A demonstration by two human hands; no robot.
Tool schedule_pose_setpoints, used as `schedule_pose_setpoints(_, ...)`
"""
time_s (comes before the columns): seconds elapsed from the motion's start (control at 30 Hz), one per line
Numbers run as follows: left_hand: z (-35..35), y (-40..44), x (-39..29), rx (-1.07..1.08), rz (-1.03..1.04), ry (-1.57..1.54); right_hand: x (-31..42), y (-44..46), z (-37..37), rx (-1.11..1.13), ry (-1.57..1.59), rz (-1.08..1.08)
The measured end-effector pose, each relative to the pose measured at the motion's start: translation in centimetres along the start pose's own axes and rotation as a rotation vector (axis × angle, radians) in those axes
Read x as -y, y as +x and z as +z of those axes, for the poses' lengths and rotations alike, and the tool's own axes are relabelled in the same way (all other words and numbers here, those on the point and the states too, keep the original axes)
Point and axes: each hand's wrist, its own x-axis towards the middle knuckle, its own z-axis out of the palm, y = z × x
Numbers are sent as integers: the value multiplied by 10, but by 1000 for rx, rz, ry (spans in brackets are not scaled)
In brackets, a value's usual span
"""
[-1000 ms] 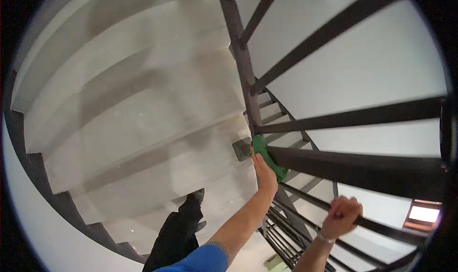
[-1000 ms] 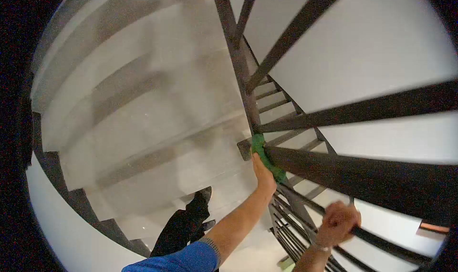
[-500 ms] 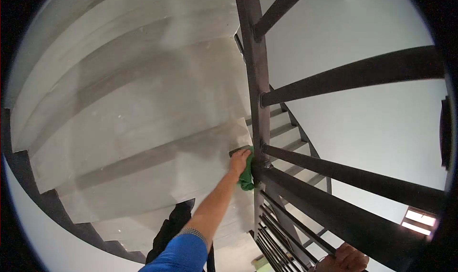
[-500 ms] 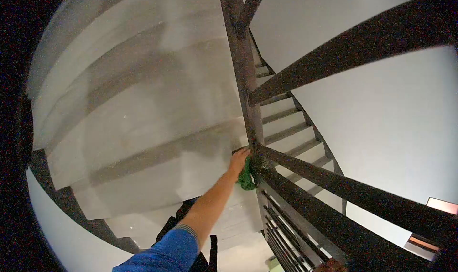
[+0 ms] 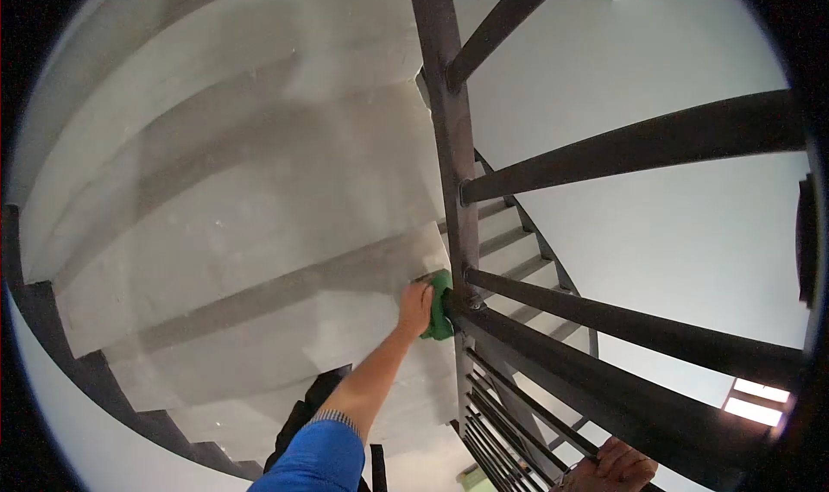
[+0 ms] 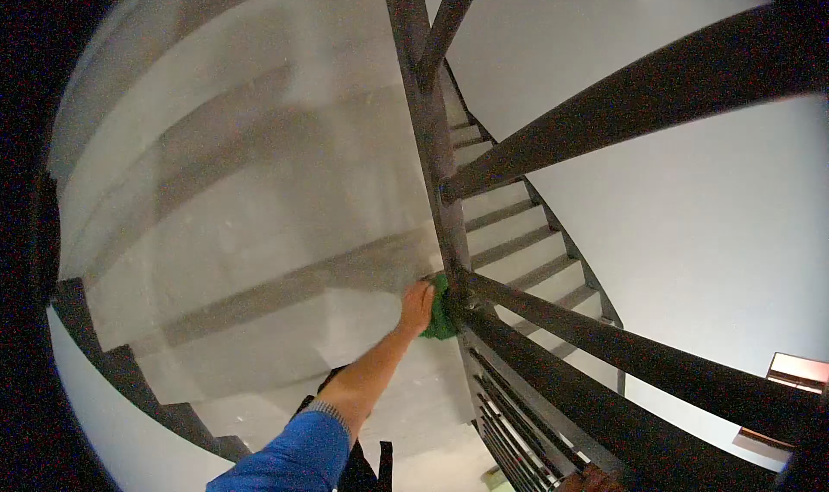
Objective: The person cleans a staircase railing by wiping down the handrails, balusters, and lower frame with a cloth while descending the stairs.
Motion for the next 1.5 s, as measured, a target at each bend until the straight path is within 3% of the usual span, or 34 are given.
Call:
schedule_pose_setpoints(0.07,-2,29,-2,39,368,182,-3,-2,0,-50,76,59)
schedule_pose_setpoints(0.1,0,47,-2,38,366,178,-8,-2,-4,-29,51,59)
schedule_pose_setpoints(0.17,8,64,13,141,556,413,-12,-6,-12,3,-14,80)
schedule_pose_setpoints(0.3,-23,21,-23,67,412,359,-7,-5,-26,49,-93,92)
schedule_pose_setpoints(0.37,-22,-3,-9,-58,351,538,-4,-3,-28,83,-133,84)
schedule_pose_setpoints(0.43,-14,-38,-2,43,121,501,2,-1,-28,116,-182,87)
schedule_pose_setpoints(0.47,-6,-51,7,35,124,502,2,-1,-28,134,-198,85)
schedule_pose_setpoints(0.53,14,-67,19,-10,-111,205,2,0,-28,172,-246,80)
schedule_pose_setpoints(0.57,15,-61,10,-8,-114,200,0,6,-24,309,-86,124)
schedule_pose_setpoints(0.63,13,-48,-17,-433,-128,-96,-3,6,-15,445,67,178)
schedule_pose_setpoints(0.67,37,-48,-4,-428,-141,-93,-3,-3,-7,313,135,137)
schedule_pose_setpoints(0.7,69,-40,21,-386,-240,-135,-5,-10,-3,176,208,90)
schedule_pose_setpoints(0.73,82,-37,38,-343,-333,-172,-8,-5,-9,305,155,8)
schedule_pose_setpoints(0.77,63,-46,22,-342,-334,-166,-4,-14,-7,176,78,34)
schedule_pose_setpoints(0.83,21,-68,-9,-56,-230,294,-4,-5,-41,305,4,72)
schedule_pose_setpoints(0.87,21,-70,11,-63,-219,297,-10,-19,-25,163,-110,72)
schedule_pose_setpoints(0.93,24,-83,48,214,-3,515,-15,-25,-49,247,28,93)
schedule_pose_setpoints(1.03,-22,-112,36,331,167,337,-26,-34,-57,215,214,91)
schedule_pose_setpoints(1.1,-83,-145,-38,266,205,239,-31,-37,-64,232,199,105)
schedule_pose_setpoints(1.17,-130,-176,-92,478,292,32,2,-45,-42,37,-392,170)
schedule_pose_setpoints(1.2,-152,-194,-116,486,315,58,7,-65,-52,89,-669,97)
schedule_pose_setpoints(1.23,-171,-214,-139,503,375,-29,14,-99,-75,173,-696,60)
schedule_pose_setpoints(1.3,-193,-251,-162,513,450,-101,41,-167,-67,347,-409,352)
schedule_pose_setpoints(1.33,-194,-272,-167,555,432,-64,41,-199,-63,460,-269,361)
schedule_pose_setpoints(1.37,-193,-287,-171,601,410,-25,64,-210,-45,559,-334,427)
schedule_pose_setpoints(1.4,-192,-297,-171,607,417,-5,80,-221,-28,407,-37,702)
schedule_pose_setpoints(1.43,-191,-302,-171,713,365,85,73,-230,-34,393,-26,694)
schedule_pose_setpoints(1.5,-184,-284,-167,826,344,189,23,-259,-62,168,290,1035)
